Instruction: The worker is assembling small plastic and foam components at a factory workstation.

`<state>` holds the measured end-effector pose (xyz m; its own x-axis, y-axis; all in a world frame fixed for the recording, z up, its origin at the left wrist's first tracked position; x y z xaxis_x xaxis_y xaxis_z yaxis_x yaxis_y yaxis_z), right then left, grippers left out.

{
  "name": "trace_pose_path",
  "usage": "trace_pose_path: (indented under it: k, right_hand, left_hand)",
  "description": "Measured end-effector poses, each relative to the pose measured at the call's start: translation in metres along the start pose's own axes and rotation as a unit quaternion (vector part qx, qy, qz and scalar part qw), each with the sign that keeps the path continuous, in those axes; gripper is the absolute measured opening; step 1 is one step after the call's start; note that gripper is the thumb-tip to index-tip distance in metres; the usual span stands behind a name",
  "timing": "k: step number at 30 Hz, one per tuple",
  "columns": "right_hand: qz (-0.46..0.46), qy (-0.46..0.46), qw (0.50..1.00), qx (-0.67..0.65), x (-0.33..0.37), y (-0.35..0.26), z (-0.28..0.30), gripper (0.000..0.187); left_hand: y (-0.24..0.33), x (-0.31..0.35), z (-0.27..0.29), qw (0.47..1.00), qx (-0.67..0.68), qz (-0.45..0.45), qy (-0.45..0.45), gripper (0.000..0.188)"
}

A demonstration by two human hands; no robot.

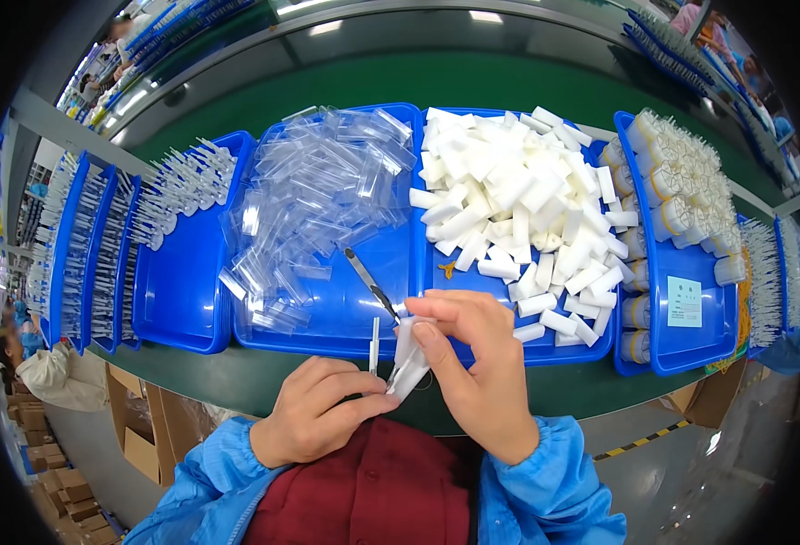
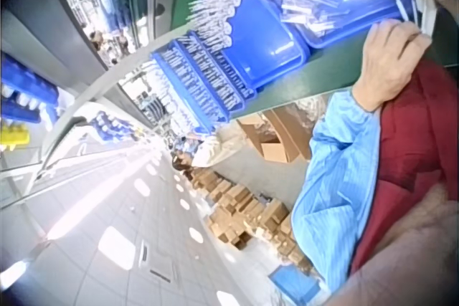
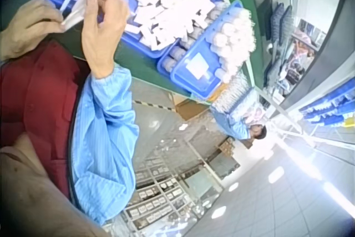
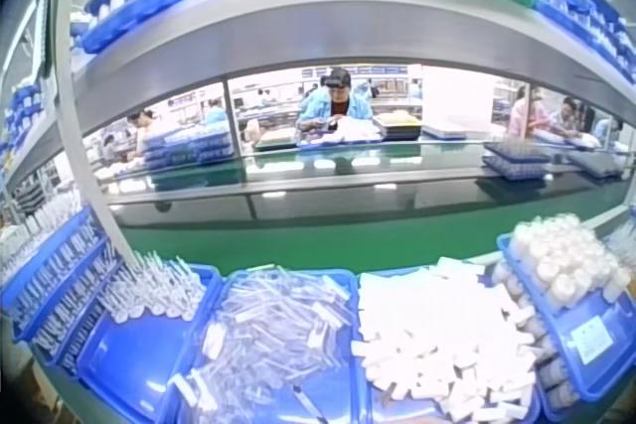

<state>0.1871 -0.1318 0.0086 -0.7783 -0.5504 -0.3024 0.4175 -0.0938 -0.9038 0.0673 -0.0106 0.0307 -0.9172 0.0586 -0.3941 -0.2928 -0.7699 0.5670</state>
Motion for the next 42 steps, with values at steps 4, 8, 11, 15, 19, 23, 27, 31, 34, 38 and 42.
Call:
trace_pose_path:
  k: [4, 8, 11, 15, 19, 23, 27, 31, 34, 38, 42]
  right_hand:
    - [-0.061, -0.016, 0.997, -0.055, 0.002, 0.003, -0.002, 0.017]
    - [-0.245, -0.077, 0.942, -0.217, 0.003, 0.012, -0.01, 0.02]
    - [0.087, -0.021, 0.991, 0.094, -0.007, -0.026, 0.002, 0.025]
    - [0.202, -0.032, 0.961, 0.187, 0.001, -0.044, -0.007, 0.028]
    - [0.199, -0.048, 0.972, 0.113, 0.011, -0.042, -0.017, 0.028]
    - [0.126, 0.001, 0.992, 0.027, 0.02, -0.023, -0.013, 0.024]
    - [0.009, 0.059, 0.994, -0.089, 0.032, -0.003, -0.012, 0.024]
    - [0.044, 0.045, 0.998, -0.031, 0.029, -0.01, -0.002, 0.028]
    - [0.164, -0.005, 0.961, 0.224, 0.015, -0.012, 0.037, 0.031]
    - [0.188, -0.138, 0.863, 0.448, 0.007, -0.004, 0.069, 0.022]
    - [0.182, -0.242, 0.826, 0.475, 0.003, 0.016, 0.056, 0.014]
  left_hand:
    - [0.0, 0.0, -0.001, 1.0, -0.001, -0.002, 0.0, 0.034]
    - [0.003, 0.0, 0.0, 1.0, 0.003, -0.006, 0.008, 0.034]
    - [-0.001, -0.006, 0.004, 1.0, -0.001, 0.012, 0.027, 0.035]
    - [-0.004, -0.004, 0.006, 0.999, 0.022, 0.008, 0.043, 0.038]
    - [-0.013, 0.006, 0.003, 0.995, 0.058, 0.022, 0.08, 0.043]
    - [-0.014, 0.009, 0.002, 0.992, 0.075, 0.048, 0.091, 0.052]
    - [-0.017, -0.003, 0.003, 0.982, 0.142, 0.122, 0.033, 0.053]
    - [-0.016, -0.003, 0.005, 0.984, 0.129, 0.116, 0.038, 0.039]
    - [-0.018, 0.006, 0.003, 0.991, 0.08, 0.103, 0.03, 0.035]
    - [-0.02, 0.007, -0.002, 0.996, 0.035, 0.08, 0.021, 0.034]
    - [-0.017, 0.0, -0.01, 0.998, 0.004, 0.068, -0.01, 0.035]
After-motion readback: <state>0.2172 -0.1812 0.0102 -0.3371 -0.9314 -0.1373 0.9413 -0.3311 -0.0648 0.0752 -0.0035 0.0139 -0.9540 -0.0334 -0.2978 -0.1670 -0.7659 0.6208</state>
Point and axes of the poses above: each hand's wrist, its own x-axis away from the middle knuckle, its own z-axis out of the back of the hand, y = z × x, the point moved 8 cm from there along -x, towards the middle knuckle, and after that the axes turned 10 degrees about z, right-handed, at the moved point
